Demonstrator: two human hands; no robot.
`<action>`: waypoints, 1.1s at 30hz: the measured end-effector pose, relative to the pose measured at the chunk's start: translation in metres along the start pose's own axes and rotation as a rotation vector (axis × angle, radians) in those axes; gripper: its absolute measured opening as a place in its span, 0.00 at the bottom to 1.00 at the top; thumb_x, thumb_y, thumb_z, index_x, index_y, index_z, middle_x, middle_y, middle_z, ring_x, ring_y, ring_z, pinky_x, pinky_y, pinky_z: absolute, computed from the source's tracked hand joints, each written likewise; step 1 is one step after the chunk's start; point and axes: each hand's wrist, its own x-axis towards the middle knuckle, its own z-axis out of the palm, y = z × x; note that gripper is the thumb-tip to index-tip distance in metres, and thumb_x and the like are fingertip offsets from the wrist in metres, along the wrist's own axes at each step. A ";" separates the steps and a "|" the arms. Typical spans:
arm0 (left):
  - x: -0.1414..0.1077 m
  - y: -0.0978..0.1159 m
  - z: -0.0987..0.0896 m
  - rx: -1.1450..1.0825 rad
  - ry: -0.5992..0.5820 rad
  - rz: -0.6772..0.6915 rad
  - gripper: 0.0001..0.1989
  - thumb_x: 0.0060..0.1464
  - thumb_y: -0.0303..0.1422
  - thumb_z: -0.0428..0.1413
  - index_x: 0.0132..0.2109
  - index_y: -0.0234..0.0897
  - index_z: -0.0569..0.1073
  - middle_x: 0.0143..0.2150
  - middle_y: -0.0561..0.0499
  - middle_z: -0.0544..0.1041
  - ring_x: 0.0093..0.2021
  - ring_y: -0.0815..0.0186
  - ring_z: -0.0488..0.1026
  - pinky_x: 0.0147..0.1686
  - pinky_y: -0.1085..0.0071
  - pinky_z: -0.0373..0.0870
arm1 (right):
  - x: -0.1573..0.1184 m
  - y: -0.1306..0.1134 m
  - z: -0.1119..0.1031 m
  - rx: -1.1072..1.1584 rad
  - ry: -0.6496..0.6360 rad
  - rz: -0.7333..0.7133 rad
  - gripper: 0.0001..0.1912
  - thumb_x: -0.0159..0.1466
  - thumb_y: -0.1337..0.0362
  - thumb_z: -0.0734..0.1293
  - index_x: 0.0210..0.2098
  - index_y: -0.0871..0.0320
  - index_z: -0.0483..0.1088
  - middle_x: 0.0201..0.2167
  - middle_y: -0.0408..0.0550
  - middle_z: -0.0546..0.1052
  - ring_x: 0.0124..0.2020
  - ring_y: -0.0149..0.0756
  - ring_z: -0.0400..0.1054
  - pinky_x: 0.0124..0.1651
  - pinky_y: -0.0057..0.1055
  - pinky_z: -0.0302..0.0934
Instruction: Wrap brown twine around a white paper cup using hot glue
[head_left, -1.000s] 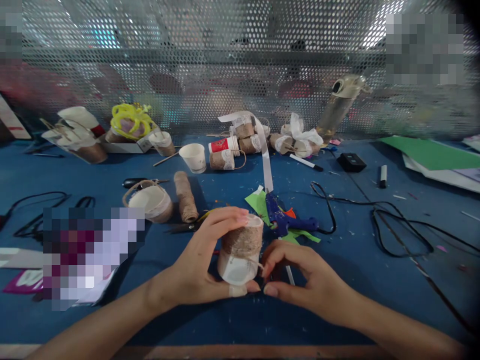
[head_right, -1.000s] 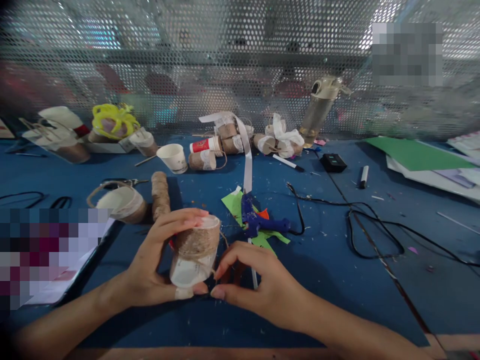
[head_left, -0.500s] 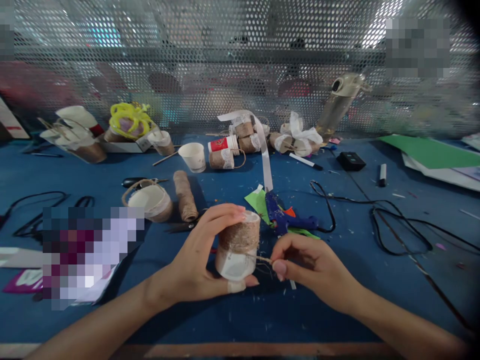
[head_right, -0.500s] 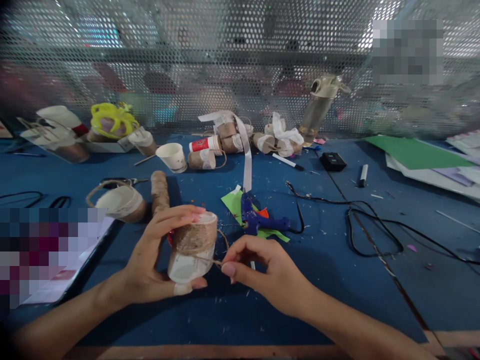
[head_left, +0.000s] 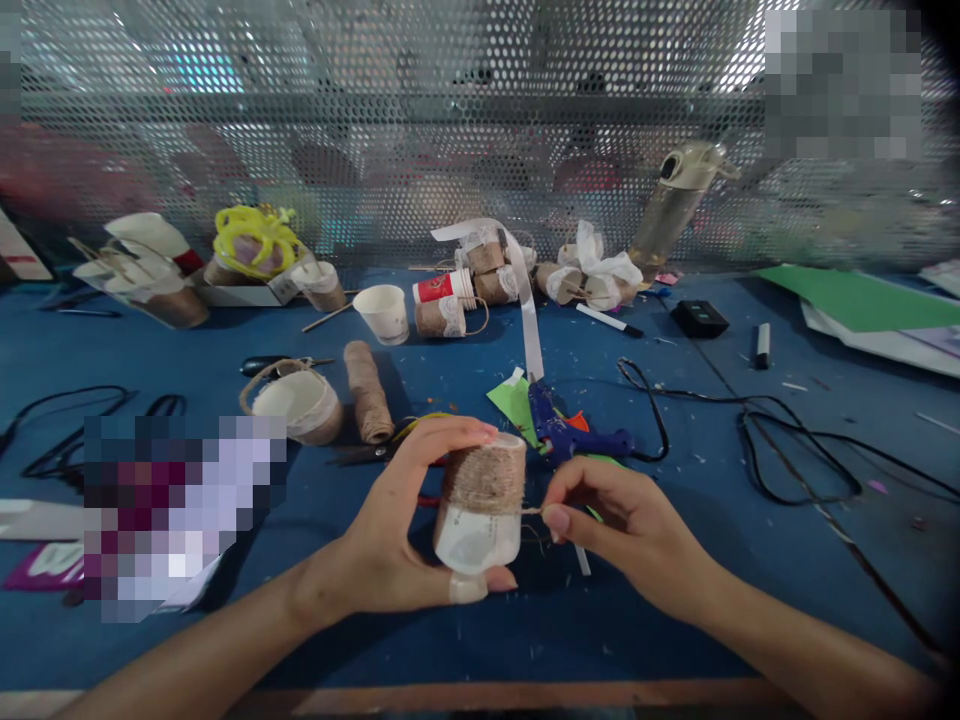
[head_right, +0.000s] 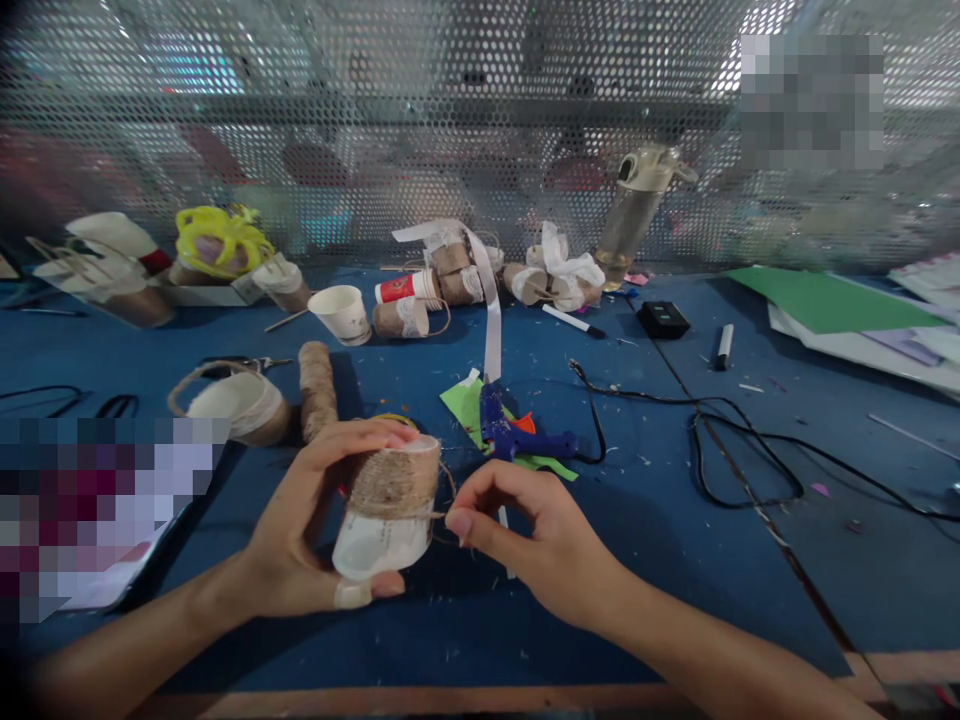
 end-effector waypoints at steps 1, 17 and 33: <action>0.000 0.000 0.000 -0.016 0.001 -0.007 0.48 0.34 0.34 0.75 0.62 0.45 0.63 0.58 0.41 0.69 0.60 0.46 0.67 0.60 0.47 0.66 | 0.000 0.000 0.000 -0.002 0.002 0.000 0.11 0.67 0.56 0.70 0.33 0.57 0.73 0.27 0.40 0.75 0.28 0.28 0.67 0.31 0.24 0.61; -0.003 0.001 0.007 -0.081 0.029 0.029 0.48 0.34 0.39 0.75 0.62 0.47 0.63 0.56 0.41 0.69 0.58 0.45 0.69 0.59 0.45 0.68 | 0.000 0.001 0.003 0.002 -0.009 -0.030 0.10 0.67 0.58 0.69 0.33 0.57 0.72 0.28 0.41 0.76 0.30 0.28 0.68 0.35 0.26 0.63; -0.006 0.001 0.007 -0.097 0.000 0.101 0.52 0.30 0.35 0.76 0.64 0.46 0.63 0.58 0.42 0.70 0.58 0.48 0.70 0.59 0.51 0.69 | -0.001 -0.001 0.005 -0.006 -0.035 -0.022 0.09 0.67 0.59 0.70 0.33 0.57 0.72 0.27 0.39 0.75 0.30 0.28 0.66 0.35 0.26 0.60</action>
